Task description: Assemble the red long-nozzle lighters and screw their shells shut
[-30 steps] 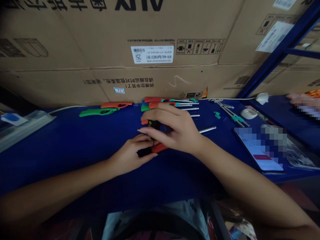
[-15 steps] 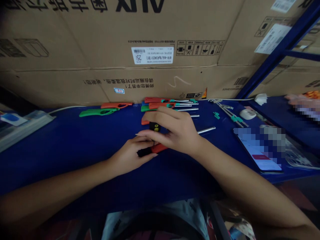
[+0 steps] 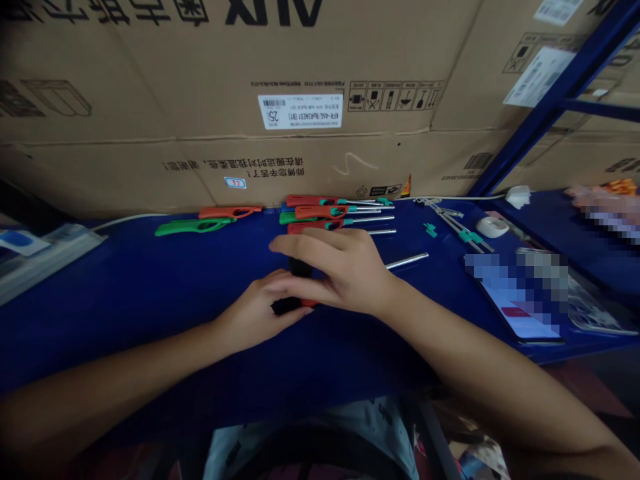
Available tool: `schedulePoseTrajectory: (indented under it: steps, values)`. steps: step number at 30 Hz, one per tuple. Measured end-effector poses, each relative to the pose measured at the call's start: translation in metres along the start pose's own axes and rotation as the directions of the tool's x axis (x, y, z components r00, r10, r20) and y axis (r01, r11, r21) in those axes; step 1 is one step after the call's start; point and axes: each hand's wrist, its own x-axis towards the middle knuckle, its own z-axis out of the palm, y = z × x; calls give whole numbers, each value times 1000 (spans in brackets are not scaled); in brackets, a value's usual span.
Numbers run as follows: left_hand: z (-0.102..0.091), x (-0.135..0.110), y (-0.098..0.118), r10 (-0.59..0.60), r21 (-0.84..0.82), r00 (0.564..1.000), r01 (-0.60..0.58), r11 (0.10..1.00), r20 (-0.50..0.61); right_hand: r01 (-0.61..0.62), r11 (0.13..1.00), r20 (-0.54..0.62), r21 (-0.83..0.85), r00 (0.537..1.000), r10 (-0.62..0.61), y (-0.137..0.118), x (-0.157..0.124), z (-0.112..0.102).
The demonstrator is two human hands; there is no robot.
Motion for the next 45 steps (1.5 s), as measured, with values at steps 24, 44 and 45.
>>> schedulePoseTrajectory:
  steps: [24, 44, 45]
  values:
    - [0, 0, -1, 0, -8, 1000, 0, 1000, 18, 24, 997, -70, 79, 997, -18, 2, 5, -2]
    - [-1, 0, 0, -11, 5, 1000, 11, 1000, 21, -167, 940, 191, 296, 975, 112, 1, 6, -7]
    - [-1, 0, 0, -10, 6, 1000, 9, 1000, 25, -153, 948, 165, 281, 980, 109, 2, 7, -6]
